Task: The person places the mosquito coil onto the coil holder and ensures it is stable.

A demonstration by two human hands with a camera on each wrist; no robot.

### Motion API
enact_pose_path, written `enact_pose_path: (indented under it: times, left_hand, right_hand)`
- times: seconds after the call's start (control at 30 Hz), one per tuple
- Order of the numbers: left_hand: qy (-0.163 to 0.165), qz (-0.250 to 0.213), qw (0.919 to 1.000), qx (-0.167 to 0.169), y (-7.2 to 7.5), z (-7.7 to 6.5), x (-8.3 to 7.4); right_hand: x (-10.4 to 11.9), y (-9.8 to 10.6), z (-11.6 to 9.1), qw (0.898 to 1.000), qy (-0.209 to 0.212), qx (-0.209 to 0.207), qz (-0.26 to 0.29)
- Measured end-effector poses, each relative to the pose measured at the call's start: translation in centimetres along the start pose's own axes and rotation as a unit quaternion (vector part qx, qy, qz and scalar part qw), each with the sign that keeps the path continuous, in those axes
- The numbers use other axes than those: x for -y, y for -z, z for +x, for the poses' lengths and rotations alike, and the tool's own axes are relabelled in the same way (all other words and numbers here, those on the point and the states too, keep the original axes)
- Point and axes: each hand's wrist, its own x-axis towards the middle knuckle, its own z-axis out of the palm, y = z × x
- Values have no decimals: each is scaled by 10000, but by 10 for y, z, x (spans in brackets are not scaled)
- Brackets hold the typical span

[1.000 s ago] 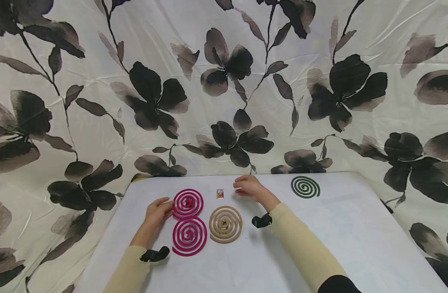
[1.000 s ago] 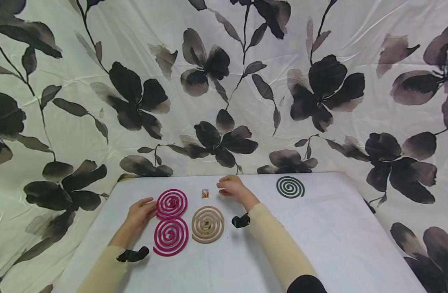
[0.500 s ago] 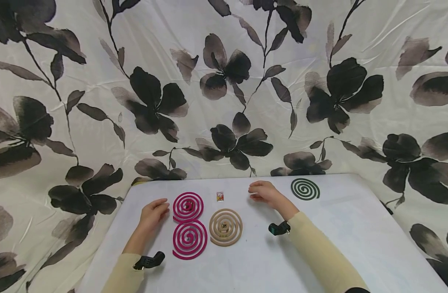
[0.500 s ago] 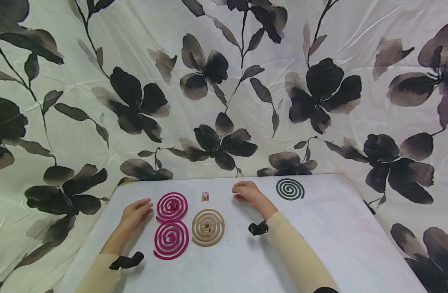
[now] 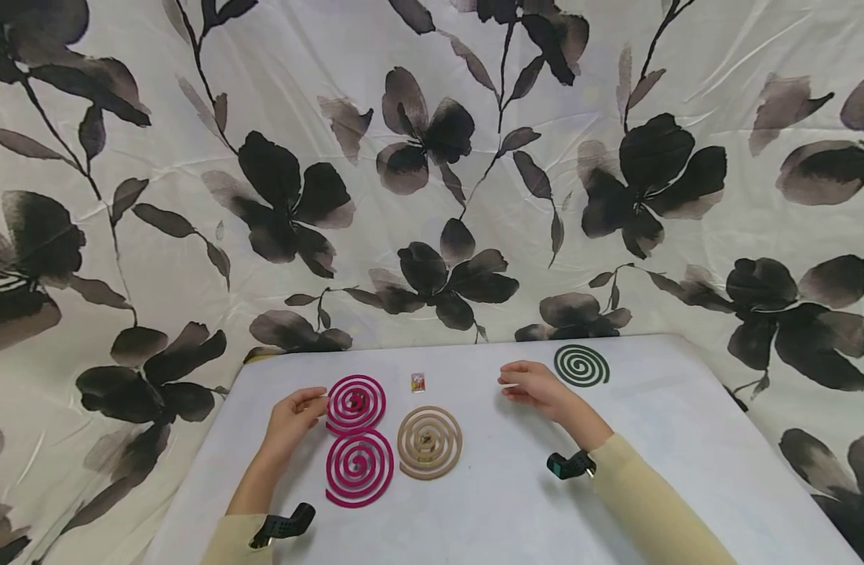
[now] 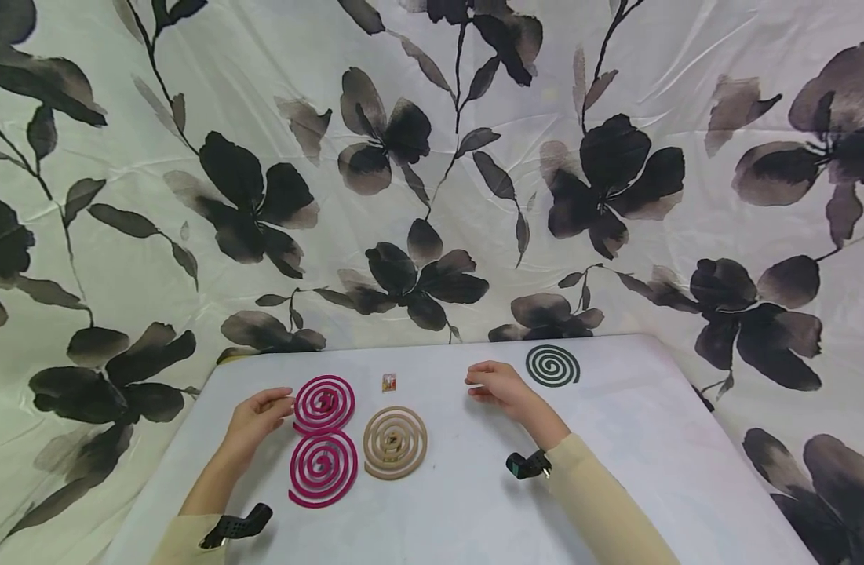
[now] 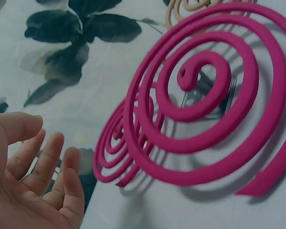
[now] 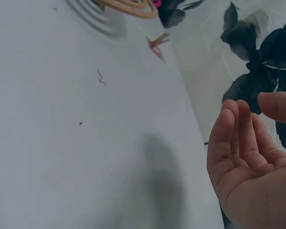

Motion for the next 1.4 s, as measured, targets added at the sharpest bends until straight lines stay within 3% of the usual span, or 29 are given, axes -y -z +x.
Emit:
enact_pose_path:
  times: [0.17,0.37,0.63,0.77,1.0,1.4]
  left_hand:
    - [-316,52,9995,-18,-8,-8,-1]
    - [-405,258,9988,34,-18,-23,-3]
    - [-559,10,9982,217,-35,-40,-7]
    - [-617,-184,9977,226,-44,-50,-7]
    - [-354,-810,9939,655,-62,-57,-13]
    - [-336,-967,9870,1240,-93,-60,-23]
  right_hand:
    - [-7,11,-14,10000,48,-55,5]
    - [-26,25,-29,9994,74,-324,128]
    - [-57,40,-60,9971,27,-510,570]
    - [-67,46,-70,9961,53,-700,540]
    - [-73,53,-88,9944,231,-1029,-79]
    - [-73,63,-101,9883,372,-1240,-804]
